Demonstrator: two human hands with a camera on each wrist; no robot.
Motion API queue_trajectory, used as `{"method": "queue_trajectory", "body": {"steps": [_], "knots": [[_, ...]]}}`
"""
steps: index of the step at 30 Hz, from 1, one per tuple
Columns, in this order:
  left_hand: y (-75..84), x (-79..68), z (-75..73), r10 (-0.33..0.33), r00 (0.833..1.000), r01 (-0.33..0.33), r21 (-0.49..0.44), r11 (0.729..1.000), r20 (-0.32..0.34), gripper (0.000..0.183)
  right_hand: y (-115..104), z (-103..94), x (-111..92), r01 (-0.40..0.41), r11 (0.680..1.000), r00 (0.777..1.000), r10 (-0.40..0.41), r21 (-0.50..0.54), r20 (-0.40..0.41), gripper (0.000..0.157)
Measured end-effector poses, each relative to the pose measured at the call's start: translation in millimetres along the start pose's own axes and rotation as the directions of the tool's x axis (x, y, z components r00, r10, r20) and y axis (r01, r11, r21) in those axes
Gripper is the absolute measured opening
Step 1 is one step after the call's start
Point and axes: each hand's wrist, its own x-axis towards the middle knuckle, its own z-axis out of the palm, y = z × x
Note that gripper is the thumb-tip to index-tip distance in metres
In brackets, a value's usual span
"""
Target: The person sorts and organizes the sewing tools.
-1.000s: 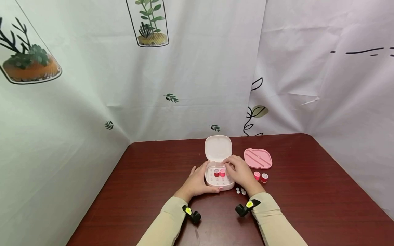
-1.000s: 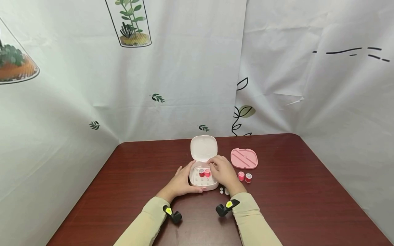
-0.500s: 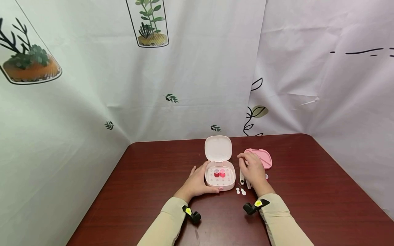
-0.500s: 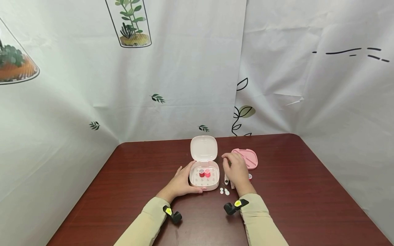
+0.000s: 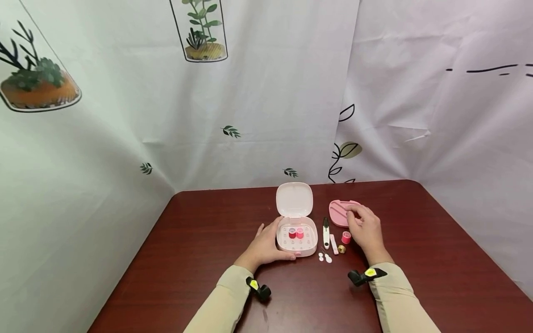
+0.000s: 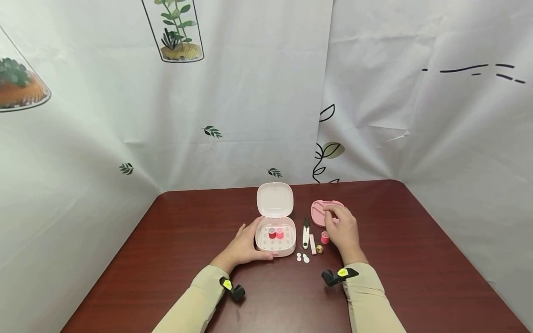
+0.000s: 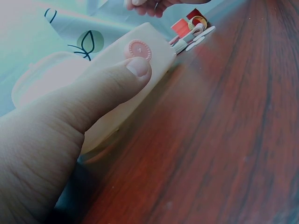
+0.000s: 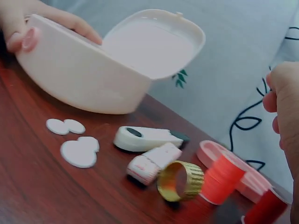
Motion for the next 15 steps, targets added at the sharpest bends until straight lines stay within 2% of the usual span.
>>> {"method": "queue_trajectory", "body": {"steps": [7,11,15], "knots": [[1.9,-1.1,-0.5,0.000,1.000,0.000,-0.008,1.000,-0.001,0.126,20.2,-21.7,-6.2,-0.024,0.998,0.999,0.026,-0.066,0.023,0.011],[2.4,-0.7,-1.8,-0.001,1.000,0.001,0.001,1.000,-0.003,0.126,31.1,-34.3,-12.3,-0.052,0.993,0.994,0.062,-0.107,0.091,0.011],[3.4,-1.2,-2.3,0.002,1.000,-0.001,-0.009,1.000,0.001,0.126,36.2,-43.6,-15.4,-0.052,0.993,0.982,0.069,-0.102,0.177,0.009]]}}
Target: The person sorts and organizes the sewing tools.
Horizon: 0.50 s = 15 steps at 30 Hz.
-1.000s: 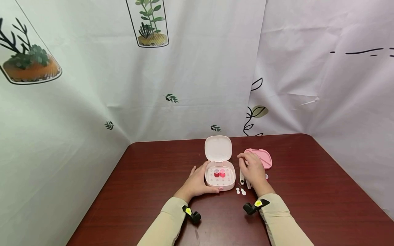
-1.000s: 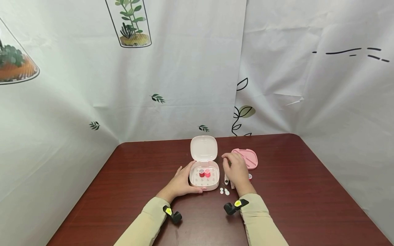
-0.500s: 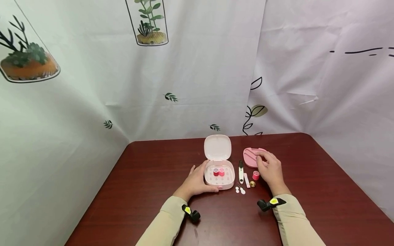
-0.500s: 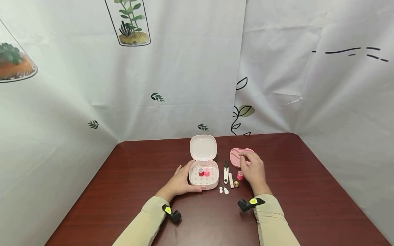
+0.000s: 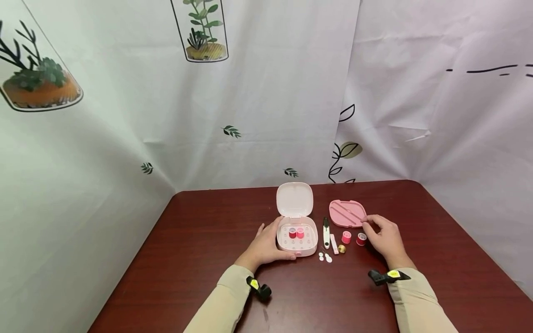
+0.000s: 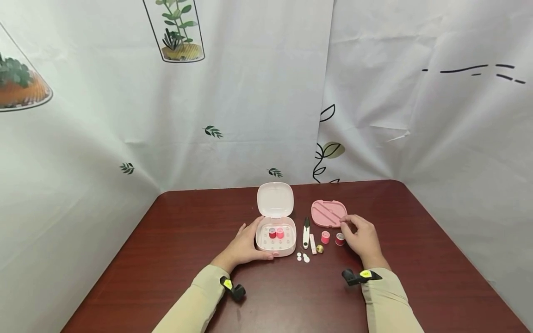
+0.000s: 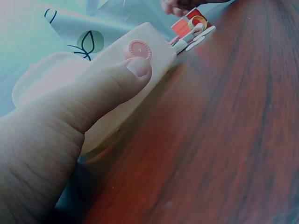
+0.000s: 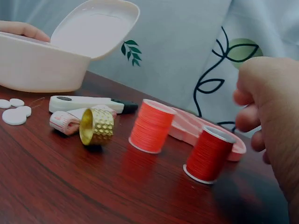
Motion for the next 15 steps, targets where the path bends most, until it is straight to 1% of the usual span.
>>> {"method": "queue_trajectory", "body": {"steps": [6,11,15], "knots": [[-0.9,-0.4,1.5,-0.004,1.000,0.004,-0.007,1.000,0.005,0.126,3.9,-4.6,-2.9,-0.011,1.000,0.993,0.008,0.026,0.115,0.012],[-0.8,-0.6,2.5,-0.005,1.000,0.006,-0.013,1.000,0.007,0.126,6.2,-4.5,-3.3,-0.005,0.999,0.985,-0.001,0.036,0.174,0.016],[-0.1,0.3,0.9,-0.008,1.000,0.008,-0.002,1.000,0.009,0.127,6.5,-3.4,-1.6,-0.014,1.000,0.976,0.009,0.025,0.217,0.018]]}}
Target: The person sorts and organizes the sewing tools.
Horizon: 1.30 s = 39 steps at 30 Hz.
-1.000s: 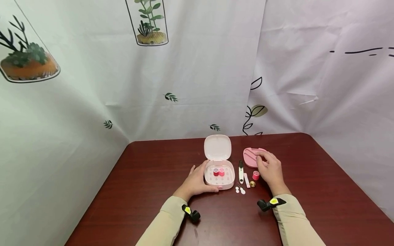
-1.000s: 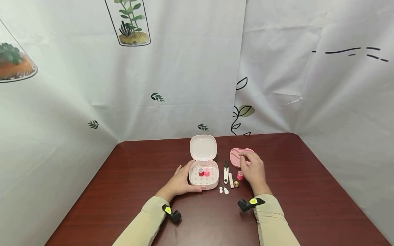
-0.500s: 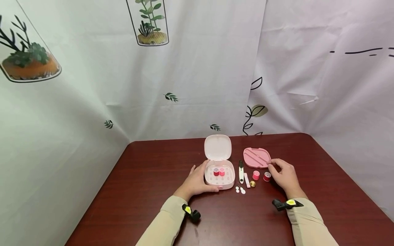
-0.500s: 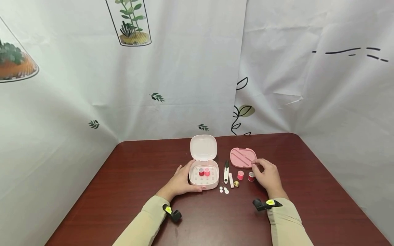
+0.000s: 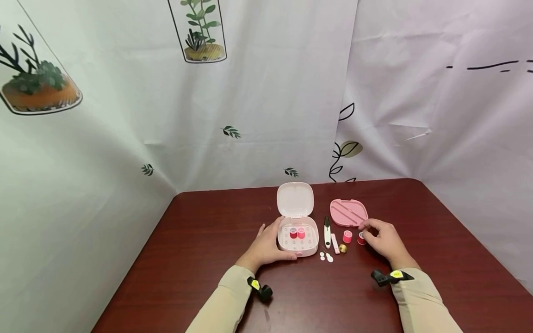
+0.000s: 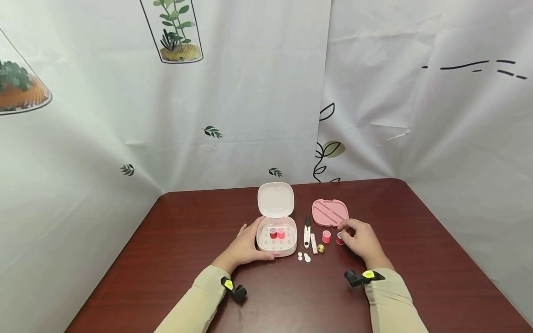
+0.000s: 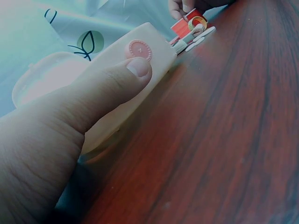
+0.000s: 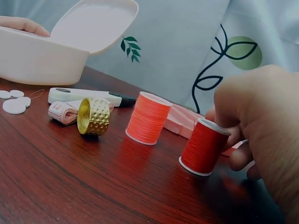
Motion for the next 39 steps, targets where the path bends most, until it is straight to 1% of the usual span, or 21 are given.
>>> {"method": "queue_trajectory", "body": {"steps": [5,10,17,21,26,29,34,39], "knots": [[0.0,0.9,-0.6,-0.006,1.000,0.006,0.009,1.000,0.005,0.127,-1.2,-0.3,1.6,-0.012,1.000,0.999,0.012,-0.006,0.046,0.018],[-1.1,0.7,0.4,-0.010,1.000,0.010,0.010,1.000,0.004,0.126,-1.6,0.4,2.3,-0.016,1.000,0.998,0.016,0.004,0.057,0.018],[0.8,0.1,-1.2,-0.009,1.000,0.009,0.005,1.000,0.000,0.125,-1.1,0.4,3.4,-0.069,0.998,0.996,0.069,0.009,0.057,0.015],[2.5,-0.5,-2.1,-0.007,1.000,0.007,0.004,1.000,0.001,0.125,-2.5,1.2,3.6,-0.084,0.996,0.996,0.083,0.007,0.036,0.013],[1.7,-0.4,-1.6,-0.006,1.000,0.006,0.020,1.000,0.003,0.126,-7.2,4.3,6.7,-0.090,0.996,0.996,0.090,0.007,-0.021,0.012],[0.3,0.1,-0.7,-0.002,1.000,0.002,0.020,1.000,0.001,0.126,-13.3,5.9,9.4,-0.084,0.996,0.995,0.085,0.017,-0.046,0.011],[-2.8,0.8,1.8,-0.001,1.000,0.001,0.009,1.000,-0.001,0.125,-25.6,10.0,15.9,-0.085,0.996,0.994,0.087,0.040,-0.066,0.010],[-4.5,1.9,1.3,0.000,1.000,0.000,0.009,1.000,0.003,0.126,-36.6,16.6,23.9,-0.076,0.997,0.992,0.078,0.022,-0.102,0.007]]}}
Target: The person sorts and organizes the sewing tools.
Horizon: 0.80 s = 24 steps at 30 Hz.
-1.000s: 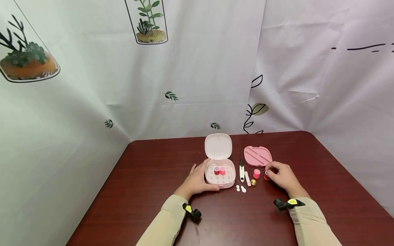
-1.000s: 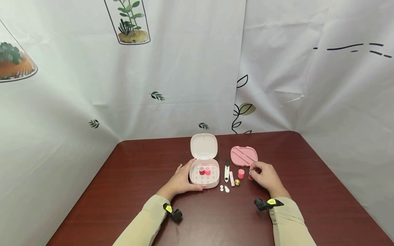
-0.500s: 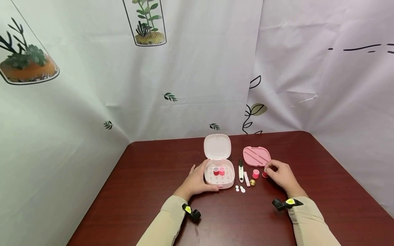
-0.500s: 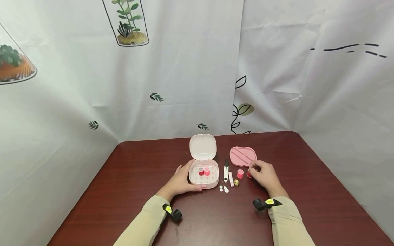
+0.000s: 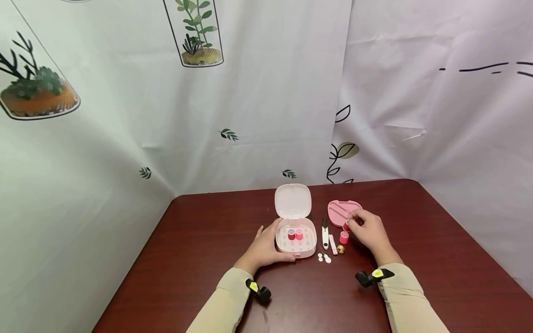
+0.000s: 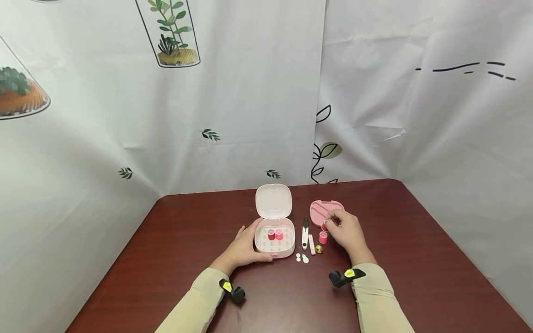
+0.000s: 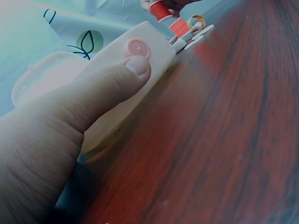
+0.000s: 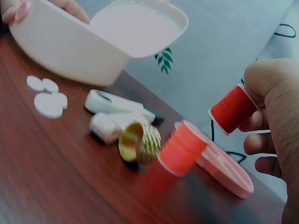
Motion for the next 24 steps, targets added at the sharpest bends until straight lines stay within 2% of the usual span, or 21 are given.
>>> {"method": "queue_trajectory", "body": {"steps": [7,15,24], "knots": [[1.1,-0.5,0.9,0.001,1.000,-0.001,0.010,1.000,-0.003,0.127,-14.2,10.4,3.4,0.008,1.000,1.000,-0.007,0.027,-0.011,0.005],[4.4,-0.1,0.2,0.000,1.000,0.000,0.012,1.000,0.005,0.127,-31.7,27.5,6.5,0.089,0.991,0.996,-0.089,0.098,0.002,0.010],[4.7,0.0,-1.1,0.004,1.000,-0.004,0.009,1.000,-0.006,0.126,-51.4,47.2,6.3,0.129,0.982,0.985,-0.143,0.141,0.093,0.013]]}}
